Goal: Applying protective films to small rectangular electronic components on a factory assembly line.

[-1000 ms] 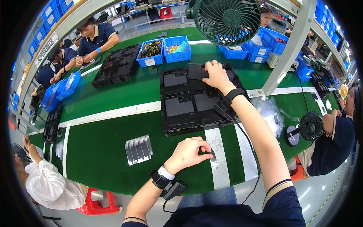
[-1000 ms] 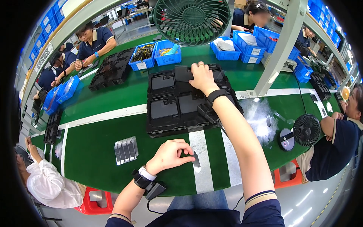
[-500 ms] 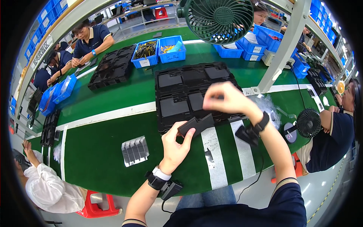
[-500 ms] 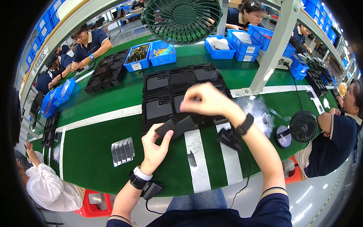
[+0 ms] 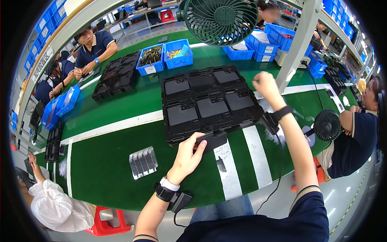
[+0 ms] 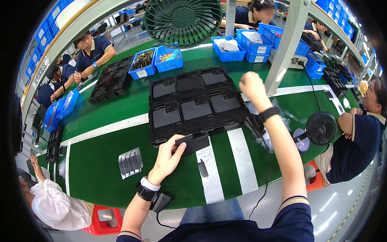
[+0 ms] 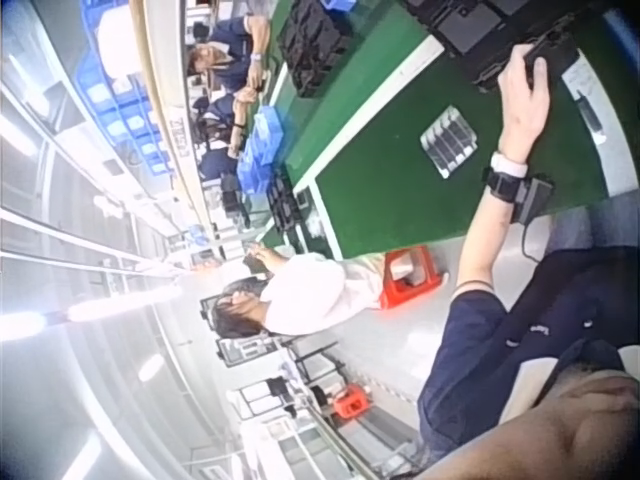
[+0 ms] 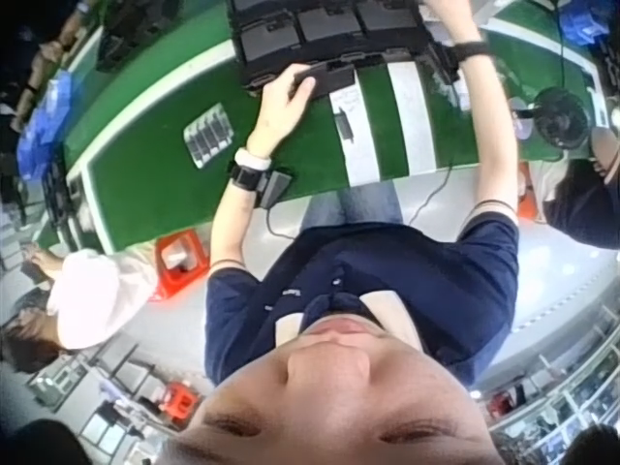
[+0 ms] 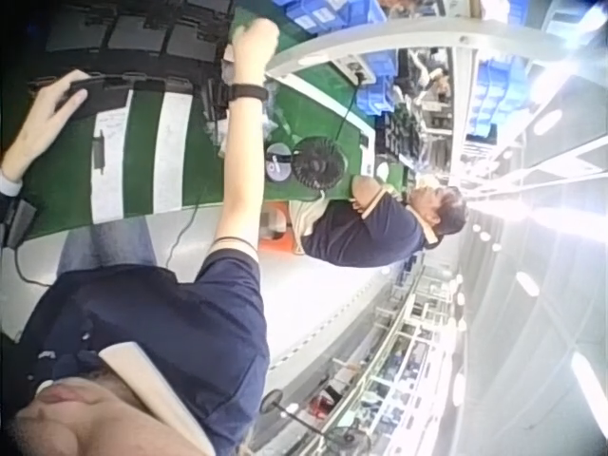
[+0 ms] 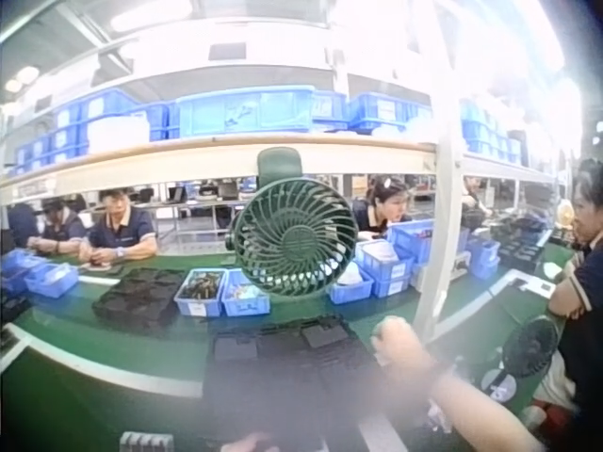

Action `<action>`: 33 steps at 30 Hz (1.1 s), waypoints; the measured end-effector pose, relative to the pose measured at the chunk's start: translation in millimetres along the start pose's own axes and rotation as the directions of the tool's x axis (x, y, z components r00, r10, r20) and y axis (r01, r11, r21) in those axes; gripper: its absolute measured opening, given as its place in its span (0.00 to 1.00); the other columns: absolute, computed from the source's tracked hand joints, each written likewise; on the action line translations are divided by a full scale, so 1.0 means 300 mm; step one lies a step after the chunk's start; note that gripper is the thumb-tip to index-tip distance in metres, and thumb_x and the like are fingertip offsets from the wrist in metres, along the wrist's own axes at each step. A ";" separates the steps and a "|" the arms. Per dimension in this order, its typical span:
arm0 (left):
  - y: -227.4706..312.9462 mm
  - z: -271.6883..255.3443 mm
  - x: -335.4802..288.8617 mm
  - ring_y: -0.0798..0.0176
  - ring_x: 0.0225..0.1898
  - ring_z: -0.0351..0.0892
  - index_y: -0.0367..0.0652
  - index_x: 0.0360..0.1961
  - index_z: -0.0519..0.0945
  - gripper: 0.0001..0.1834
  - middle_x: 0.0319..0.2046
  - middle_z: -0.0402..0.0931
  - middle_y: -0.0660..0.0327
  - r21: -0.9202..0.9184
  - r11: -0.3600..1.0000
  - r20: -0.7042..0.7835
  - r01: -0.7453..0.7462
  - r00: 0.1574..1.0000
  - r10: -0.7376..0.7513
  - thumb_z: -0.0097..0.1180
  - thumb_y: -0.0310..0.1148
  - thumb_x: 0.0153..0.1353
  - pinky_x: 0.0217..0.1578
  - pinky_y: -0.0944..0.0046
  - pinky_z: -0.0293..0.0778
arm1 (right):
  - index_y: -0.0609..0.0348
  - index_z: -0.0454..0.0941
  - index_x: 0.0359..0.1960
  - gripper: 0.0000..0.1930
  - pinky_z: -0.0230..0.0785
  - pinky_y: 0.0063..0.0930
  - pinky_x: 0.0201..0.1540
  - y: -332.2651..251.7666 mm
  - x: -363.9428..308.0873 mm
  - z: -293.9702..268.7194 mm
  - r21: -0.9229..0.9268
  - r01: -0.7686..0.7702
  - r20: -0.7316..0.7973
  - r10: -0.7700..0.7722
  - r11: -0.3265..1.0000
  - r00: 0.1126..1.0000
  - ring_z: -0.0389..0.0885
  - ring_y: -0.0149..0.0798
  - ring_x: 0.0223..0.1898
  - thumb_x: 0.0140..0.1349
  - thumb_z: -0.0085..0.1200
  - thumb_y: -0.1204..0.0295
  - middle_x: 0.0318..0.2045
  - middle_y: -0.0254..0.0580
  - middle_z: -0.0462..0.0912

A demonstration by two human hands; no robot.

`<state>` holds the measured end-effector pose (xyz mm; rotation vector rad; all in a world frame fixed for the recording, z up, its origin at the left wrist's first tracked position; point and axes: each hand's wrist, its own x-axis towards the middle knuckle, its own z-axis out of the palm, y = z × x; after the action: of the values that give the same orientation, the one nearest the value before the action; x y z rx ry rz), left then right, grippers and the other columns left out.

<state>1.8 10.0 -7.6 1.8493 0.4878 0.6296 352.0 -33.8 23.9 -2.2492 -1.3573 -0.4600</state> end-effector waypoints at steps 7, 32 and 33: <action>0.003 0.012 0.003 0.71 0.31 0.75 0.33 0.43 0.71 0.10 0.28 0.76 0.58 0.059 0.995 -0.007 -0.085 0.996 0.086 0.46 0.26 0.62 0.35 0.71 0.70 | 0.61 0.78 0.27 0.10 0.71 0.41 0.38 0.042 -0.222 -0.170 -0.205 -0.214 0.120 0.241 0.955 0.963 0.78 0.52 0.34 0.46 0.57 0.67 0.28 0.51 0.79; 0.064 0.004 -0.010 0.67 0.30 0.81 0.36 0.32 0.79 0.07 0.27 0.79 0.59 0.194 0.975 -0.146 -0.111 0.979 0.140 0.61 0.21 0.48 0.34 0.71 0.75 | 0.60 0.78 0.27 0.06 0.69 0.27 0.32 -0.435 -0.444 -0.089 0.746 0.275 -0.018 -0.395 0.606 0.918 0.77 0.37 0.27 0.47 0.61 0.74 0.23 0.37 0.80; 0.065 0.005 -0.010 0.67 0.30 0.81 0.36 0.31 0.79 0.07 0.26 0.79 0.59 0.205 0.972 -0.151 -0.113 0.978 0.145 0.61 0.21 0.48 0.33 0.71 0.76 | 0.60 0.78 0.26 0.06 0.69 0.27 0.32 -0.436 -0.445 -0.088 0.744 0.273 -0.025 -0.383 0.610 0.924 0.77 0.37 0.26 0.47 0.61 0.74 0.23 0.38 0.80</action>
<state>1.1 0.5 9.8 2.0363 0.5567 0.8540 173.9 -93.8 6.8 -1.3682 -1.6531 0.1506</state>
